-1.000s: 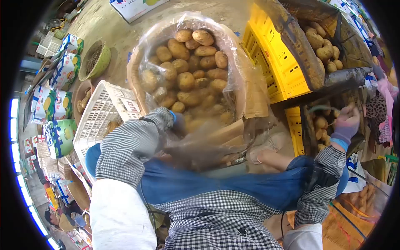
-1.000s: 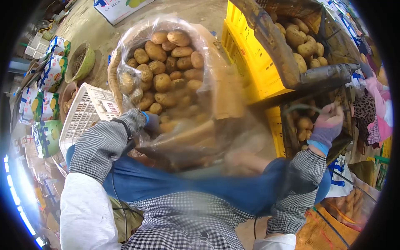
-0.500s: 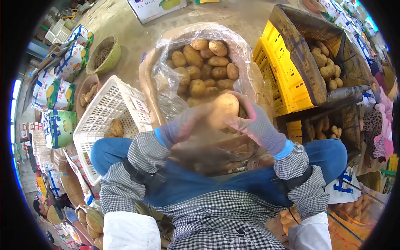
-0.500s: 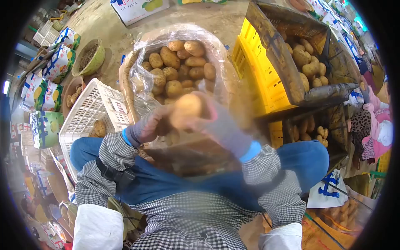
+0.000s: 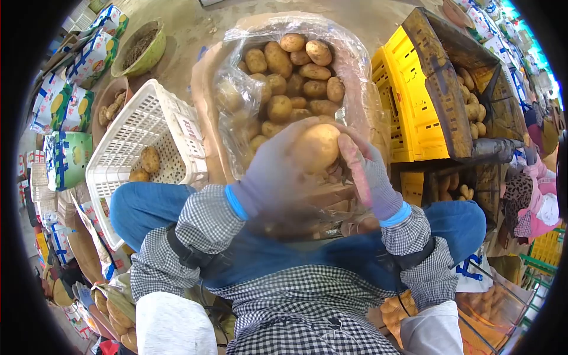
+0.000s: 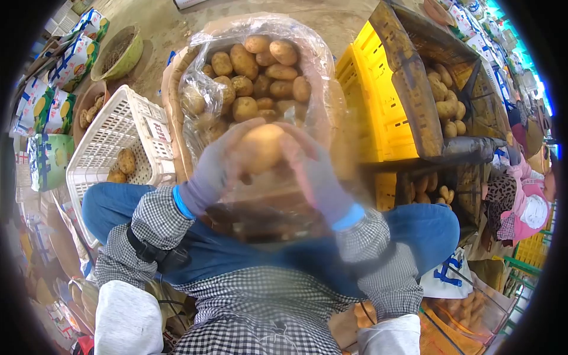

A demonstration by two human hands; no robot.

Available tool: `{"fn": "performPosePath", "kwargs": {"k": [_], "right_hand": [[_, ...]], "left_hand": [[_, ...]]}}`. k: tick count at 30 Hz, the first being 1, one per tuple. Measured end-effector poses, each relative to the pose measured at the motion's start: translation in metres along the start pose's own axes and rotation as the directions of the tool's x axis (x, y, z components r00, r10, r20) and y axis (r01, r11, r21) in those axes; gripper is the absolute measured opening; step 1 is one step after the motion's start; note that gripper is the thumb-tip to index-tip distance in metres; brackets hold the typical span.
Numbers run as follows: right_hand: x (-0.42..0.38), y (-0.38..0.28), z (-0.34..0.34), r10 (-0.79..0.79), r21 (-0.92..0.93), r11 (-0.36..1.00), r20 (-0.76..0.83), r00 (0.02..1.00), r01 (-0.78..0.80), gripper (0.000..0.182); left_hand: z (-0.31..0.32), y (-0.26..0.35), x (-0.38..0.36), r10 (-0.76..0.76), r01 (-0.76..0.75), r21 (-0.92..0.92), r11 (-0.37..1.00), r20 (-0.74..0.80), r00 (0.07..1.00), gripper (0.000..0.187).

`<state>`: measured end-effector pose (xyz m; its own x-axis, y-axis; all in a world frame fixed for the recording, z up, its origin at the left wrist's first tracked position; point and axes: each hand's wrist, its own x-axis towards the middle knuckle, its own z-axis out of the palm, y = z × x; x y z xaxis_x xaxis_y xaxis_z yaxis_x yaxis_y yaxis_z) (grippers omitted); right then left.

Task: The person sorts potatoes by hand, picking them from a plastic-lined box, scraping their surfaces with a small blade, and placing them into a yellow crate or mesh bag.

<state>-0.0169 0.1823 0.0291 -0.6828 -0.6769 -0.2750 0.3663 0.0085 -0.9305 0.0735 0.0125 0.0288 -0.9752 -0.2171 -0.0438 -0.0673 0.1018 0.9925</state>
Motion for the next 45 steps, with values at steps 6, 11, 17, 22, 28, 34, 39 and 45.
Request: {"fn": "performPosePath", "kwargs": {"k": [6, 11, 17, 22, 28, 34, 39, 45], "right_hand": [[0.002, 0.007, -0.002, -0.078, 0.023, 0.997, 0.067, 0.995, 0.076, 0.049], [-0.004, 0.005, -0.001, -0.051, -0.09, 0.994, 0.087, 0.995, 0.059, 0.052], [-0.013, -0.014, 0.006, -0.115, 0.018, 0.993, 0.192, 0.975, 0.114, 0.061], [-0.005, 0.002, 0.0, -0.353, -0.224, 0.889, 0.217, 0.91, 0.398, 0.07], [-0.002, 0.008, -0.01, -0.359, -0.419, 0.794, 0.263, 0.895, 0.441, 0.081], [0.001, 0.012, -0.007, -0.207, -0.257, 0.935, 0.161, 0.965, 0.243, 0.084], [-0.002, -0.001, -0.01, -0.352, -0.516, 0.771, 0.142, 0.925, 0.373, 0.08], [-0.007, -0.012, -0.009, -0.501, -0.741, 0.431, 0.277, 0.82, 0.515, 0.08]], "left_hand": [[-0.008, -0.002, -0.001, -0.173, 0.23, -0.459, 0.858, 0.163, 0.971, 0.063], [0.001, 0.009, -0.005, 0.059, -0.038, -0.147, 0.988, 0.146, 0.988, 0.067], [-0.004, 0.004, -0.005, -0.106, 0.149, -0.485, 0.862, 0.114, 0.988, 0.071], [-0.001, 0.017, -0.008, -0.079, 0.075, 0.045, 0.996, 0.116, 0.99, 0.063], [-0.017, -0.012, 0.002, 0.007, 0.04, -0.227, 0.973, 0.203, 0.979, 0.071], [0.003, 0.001, -0.002, 0.093, -0.085, -0.189, 0.978, 0.033, 0.995, 0.072], [0.003, 0.004, -0.003, 0.085, -0.085, -0.053, 0.995, 0.002, 0.996, 0.079], [0.003, 0.011, -0.002, -0.115, 0.145, -0.391, 0.909, 0.098, 0.989, 0.074]]}}
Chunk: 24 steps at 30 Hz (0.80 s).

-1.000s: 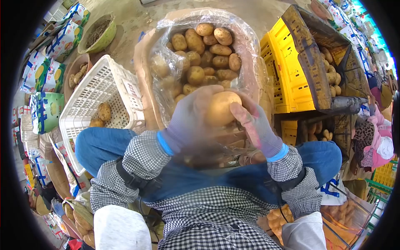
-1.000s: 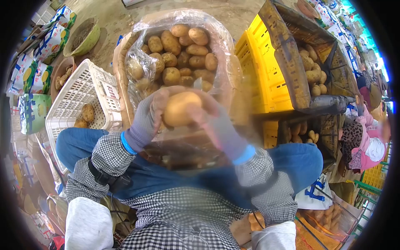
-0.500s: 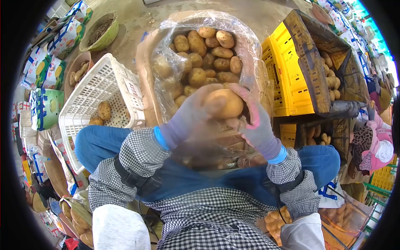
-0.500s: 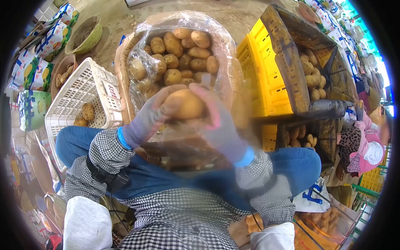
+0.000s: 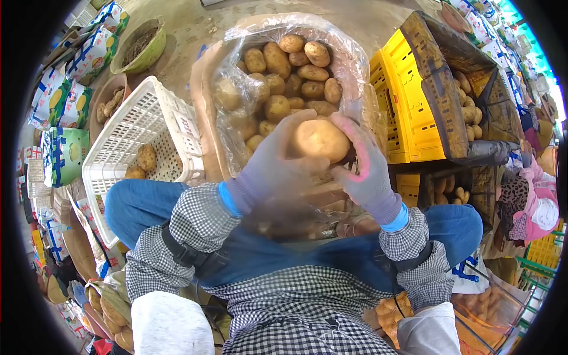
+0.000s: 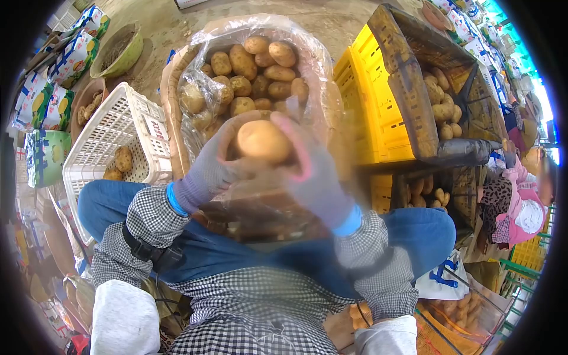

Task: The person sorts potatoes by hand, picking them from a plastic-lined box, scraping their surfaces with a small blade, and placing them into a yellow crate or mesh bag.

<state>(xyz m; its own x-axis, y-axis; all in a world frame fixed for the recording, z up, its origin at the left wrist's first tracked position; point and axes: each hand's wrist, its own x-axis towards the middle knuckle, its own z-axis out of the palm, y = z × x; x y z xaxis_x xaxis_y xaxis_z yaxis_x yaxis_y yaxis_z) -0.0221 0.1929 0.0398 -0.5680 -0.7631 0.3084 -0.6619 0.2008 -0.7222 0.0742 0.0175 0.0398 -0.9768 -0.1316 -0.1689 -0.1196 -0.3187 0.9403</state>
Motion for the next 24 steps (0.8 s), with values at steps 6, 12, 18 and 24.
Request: {"fn": "performPosePath", "kwargs": {"k": [6, 12, 18, 24], "right_hand": [[-0.004, 0.001, 0.006, 0.212, 0.182, 0.956, 0.108, 0.971, -0.229, 0.087], [-0.005, 0.006, 0.008, 0.143, 0.237, 0.958, 0.084, 0.986, -0.159, 0.088], [-0.001, -0.008, 0.0, 0.173, 0.371, 0.911, 0.052, 0.983, -0.18, 0.081], [-0.004, -0.003, -0.002, 0.092, 0.256, 0.96, 0.082, 0.992, -0.11, 0.086]], "left_hand": [[-0.003, 0.009, -0.006, 0.082, -0.061, -0.143, 0.988, 0.145, 0.986, 0.068], [-0.013, 0.007, 0.001, -0.019, 0.017, 0.063, 0.998, 0.019, 1.0, 0.062], [-0.007, -0.002, -0.003, -0.094, 0.103, -0.094, 0.99, 0.105, 0.99, 0.057], [-0.009, -0.008, 0.0, -0.068, 0.096, -0.228, 0.969, 0.129, 0.989, 0.071]]}}
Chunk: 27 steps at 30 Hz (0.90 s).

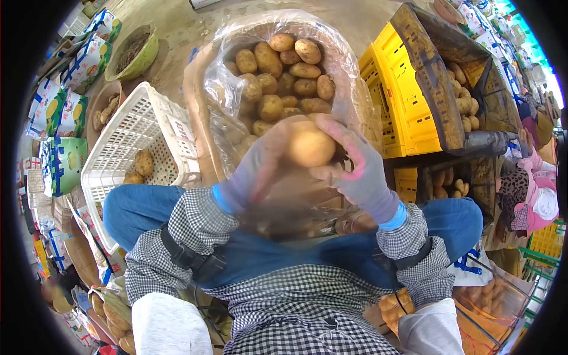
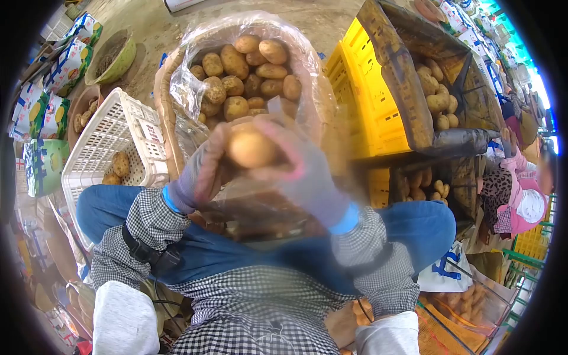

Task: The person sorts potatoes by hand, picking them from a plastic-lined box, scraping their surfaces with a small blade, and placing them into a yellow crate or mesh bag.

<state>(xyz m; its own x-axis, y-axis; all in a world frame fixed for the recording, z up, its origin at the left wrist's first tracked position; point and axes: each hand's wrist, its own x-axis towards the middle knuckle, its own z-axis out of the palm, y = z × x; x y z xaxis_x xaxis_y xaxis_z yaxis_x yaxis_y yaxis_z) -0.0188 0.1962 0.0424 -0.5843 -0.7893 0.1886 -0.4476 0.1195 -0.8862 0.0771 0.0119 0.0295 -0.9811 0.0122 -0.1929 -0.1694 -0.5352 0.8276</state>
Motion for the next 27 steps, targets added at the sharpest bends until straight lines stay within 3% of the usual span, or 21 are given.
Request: {"fn": "performPosePath", "kwargs": {"k": [3, 5, 6, 7, 9, 15, 17, 18, 19, 20, 21, 22, 24, 25, 26, 27], "right_hand": [[0.0, 0.008, 0.0, 0.007, -0.063, 0.998, -0.041, 0.999, -0.01, 0.09], [0.001, 0.009, 0.004, 0.116, 0.221, 0.969, 0.001, 0.993, -0.113, 0.092], [0.001, 0.011, 0.004, 0.125, 0.256, 0.959, 0.011, 0.992, -0.124, 0.093], [0.001, 0.013, 0.004, 0.135, 0.29, 0.947, 0.021, 0.991, -0.136, 0.094], [-0.002, 0.016, 0.005, 0.079, 0.157, 0.984, 0.013, 0.997, -0.08, 0.096], [-0.004, 0.012, 0.008, 0.058, 0.155, 0.986, -0.008, 0.998, -0.056, 0.092], [-0.007, 0.005, 0.005, 0.189, 0.144, 0.972, -0.019, 0.982, -0.185, 0.086], [-0.01, -0.003, 0.005, 0.259, 0.288, 0.926, -0.018, 0.966, -0.243, 0.082], [-0.013, -0.01, 0.004, 0.327, 0.427, 0.857, -0.018, 0.945, -0.289, 0.079], [-0.01, -0.016, 0.0, 0.374, 0.669, 0.69, -0.004, 0.927, -0.275, 0.076], [-0.01, -0.018, -0.016, 0.382, 0.54, 0.803, -0.141, 0.914, -0.252, 0.064], [-0.01, -0.011, -0.04, 0.402, 0.633, 0.757, -0.255, 0.879, -0.162, 0.053], [-0.01, 0.002, -0.088, 0.425, 0.735, 0.673, -0.473, 0.772, 0.08, 0.035], [-0.013, 0.012, -0.126, 0.242, 0.692, 0.696, -0.478, 0.844, 0.192, 0.037], [-0.013, 0.012, -0.151, 0.313, 0.747, 0.636, -0.479, 0.82, 0.194, 0.041], [-0.012, 0.013, -0.175, 0.382, 0.796, 0.57, -0.477, 0.792, 0.204, 0.046]], "left_hand": [[0.004, -0.001, -0.001, 0.144, -0.142, 0.06, 0.988, -0.028, 0.989, 0.074], [0.016, 0.005, 0.0, 0.223, -0.223, 0.012, 0.975, -0.079, 0.972, 0.079], [0.017, 0.009, -0.001, 0.133, -0.136, -0.054, 0.989, -0.061, 0.989, 0.085], [0.018, 0.008, -0.001, 0.15, -0.152, -0.05, 0.987, -0.037, 0.988, 0.085], [0.018, 0.006, -0.003, 0.168, -0.168, -0.036, 0.985, 0.002, 0.986, 0.084], [0.018, 0.004, -0.008, 0.154, -0.154, -0.004, 0.988, 0.091, 0.984, 0.072], [0.014, 0.006, -0.006, 0.147, -0.154, 0.081, 0.985, 0.086, 0.985, 0.064], [0.012, 0.007, -0.005, 0.135, -0.144, 0.144, 0.979, 0.074, 0.988, 0.06], [0.01, 0.007, -0.005, 0.113, -0.114, 0.079, 0.99, 0.028, 0.993, 0.057], [0.006, 0.012, 0.001, 0.103, -0.103, 0.021, 0.994, -0.013, 0.995, 0.056], [0.001, 0.017, 0.008, 0.093, -0.095, -0.035, 0.995, -0.054, 0.994, 0.056], [-0.014, 0.018, 0.013, 0.112, -0.109, 0.068, 0.992, -0.042, 0.993, 0.059], [-0.03, 0.018, 0.026, -0.017, 0.07, 0.279, 0.958, -0.19, 0.982, 0.057], [-0.038, 0.016, 0.033, -0.063, 0.163, 0.371, 0.914, -0.268, 0.961, 0.056], [-0.055, 0.006, 0.04, -0.141, 0.254, 0.63, 0.734, -0.225, 0.964, 0.056], [-0.086, -0.023, 0.046, -0.142, 0.121, 0.85, 0.513, -0.056, 0.988, 0.054]]}}
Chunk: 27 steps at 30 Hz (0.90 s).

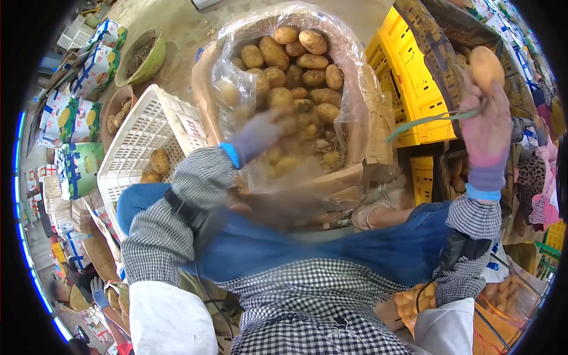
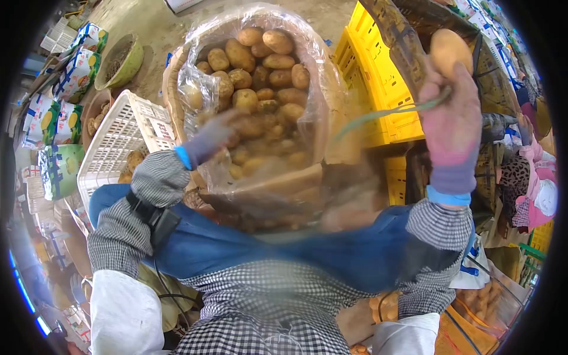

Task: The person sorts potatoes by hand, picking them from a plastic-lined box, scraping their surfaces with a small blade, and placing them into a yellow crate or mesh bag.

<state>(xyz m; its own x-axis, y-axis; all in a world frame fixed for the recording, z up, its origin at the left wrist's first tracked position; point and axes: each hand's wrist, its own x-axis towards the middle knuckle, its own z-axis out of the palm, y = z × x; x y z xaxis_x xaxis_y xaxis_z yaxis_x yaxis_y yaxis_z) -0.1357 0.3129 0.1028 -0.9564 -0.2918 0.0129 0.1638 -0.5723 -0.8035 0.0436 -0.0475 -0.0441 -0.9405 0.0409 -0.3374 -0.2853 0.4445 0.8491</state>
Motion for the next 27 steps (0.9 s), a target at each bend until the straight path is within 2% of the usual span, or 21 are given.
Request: {"fn": "performPosePath", "kwargs": {"k": [1, 3, 5, 7, 9, 10, 11, 13, 14, 15, 17, 20, 21, 23, 24, 27], "right_hand": [[0.001, -0.003, -0.008, 0.021, 0.008, 1.0, 0.002, 1.0, -0.021, 0.041], [-0.007, 0.0, -0.01, 0.043, -0.036, 0.998, -0.006, 0.999, -0.044, 0.037], [-0.033, 0.018, 0.015, 0.034, -0.134, 0.99, -0.028, 0.999, -0.038, 0.04], [-0.04, 0.013, 0.017, 0.051, -0.125, 0.991, -0.039, 0.998, -0.055, 0.043], [-0.045, 0.007, 0.013, 0.04, -0.106, 0.993, -0.078, 0.996, -0.049, 0.045], [-0.047, 0.002, 0.013, 0.044, -0.108, 0.993, -0.081, 0.996, -0.053, 0.046], [-0.051, -0.004, 0.015, 0.049, -0.11, 0.992, -0.085, 0.995, -0.058, 0.046], [-0.058, -0.006, 0.014, 0.043, -0.108, 0.993, -0.098, 0.994, -0.054, 0.046], [-0.06, -0.006, 0.014, 0.03, -0.109, 0.993, -0.102, 0.994, -0.041, 0.046], [-0.06, -0.005, 0.015, 0.016, -0.112, 0.993, -0.1, 0.995, -0.028, 0.045], [-0.059, -0.004, 0.022, 0.017, -0.147, 0.988, -0.158, 0.987, -0.041, 0.044], [-0.061, 0.001, 0.026, 0.044, -0.179, 0.981, -0.172, 0.984, -0.075, 0.044], [-0.061, 0.004, 0.027, 0.056, -0.19, 0.978, -0.161, 0.985, -0.086, 0.043], [-0.06, 0.011, 0.029, 0.096, -0.227, 0.964, -0.187, 0.978, -0.138, 0.043], [-0.06, 0.015, 0.03, 0.118, -0.248, 0.954, -0.201, 0.973, -0.167, 0.043], [-0.058, 0.026, 0.032, 0.153, -0.252, 0.944, -0.242, 0.958, -0.214, 0.041]], "left_hand": [[0.008, -0.04, 0.012, 0.146, -0.165, 0.289, 0.943, 0.087, 0.985, 0.053], [0.031, -0.066, 0.03, -0.137, -0.055, 0.515, 0.855, 0.327, 0.935, 0.05], [0.05, -0.091, 0.044, -0.396, -0.078, 0.707, 0.703, 0.479, 0.783, 0.049], [0.059, -0.1, 0.041, -0.574, -0.098, 0.8, 0.592, 0.503, 0.646, 0.049], [0.064, -0.102, 0.037, -0.684, -0.144, 0.85, 0.507, 0.498, 0.533, 0.049], [0.067, -0.1, 0.038, -0.699, -0.148, 0.863, 0.483, 0.482, 0.529, 0.049], [0.067, -0.1, 0.042, -0.701, -0.135, 0.874, 0.467, 0.459, 0.546, 0.049], [0.068, -0.089, 0.055, -0.619, -0.041, 0.889, 0.457, 0.351, 0.703, 0.05], [0.061, -0.086, 0.06, -0.478, 0.07, 0.862, 0.502, 0.209, 0.853, 0.047], [0.054, -0.076, 0.064, -0.308, 0.142, 0.802, 0.581, 0.055, 0.95, 0.046], [0.035, -0.024, 0.073, 0.029, 0.049, 0.917, 0.395, -0.066, 0.997, 0.039], [0.01, -0.046, 0.104, 0.142, 0.09, 0.956, 0.278, -0.134, 0.981, 0.044], [0.01, -0.058, 0.116, 0.057, 0.062, 0.994, 0.094, -0.067, 0.996, 0.057], [0.015, -0.094, 0.134, 0.175, 0.005, 0.997, -0.071, 0.007, 0.985, 0.062], [0.016, -0.092, 0.139, 0.227, -0.014, 0.988, -0.153, 0.049, 0.973, 0.064], [0.016, -0.074, 0.162, -0.161, -0.023, 1.0, 0.0, 0.023, 0.987, 0.057]]}}
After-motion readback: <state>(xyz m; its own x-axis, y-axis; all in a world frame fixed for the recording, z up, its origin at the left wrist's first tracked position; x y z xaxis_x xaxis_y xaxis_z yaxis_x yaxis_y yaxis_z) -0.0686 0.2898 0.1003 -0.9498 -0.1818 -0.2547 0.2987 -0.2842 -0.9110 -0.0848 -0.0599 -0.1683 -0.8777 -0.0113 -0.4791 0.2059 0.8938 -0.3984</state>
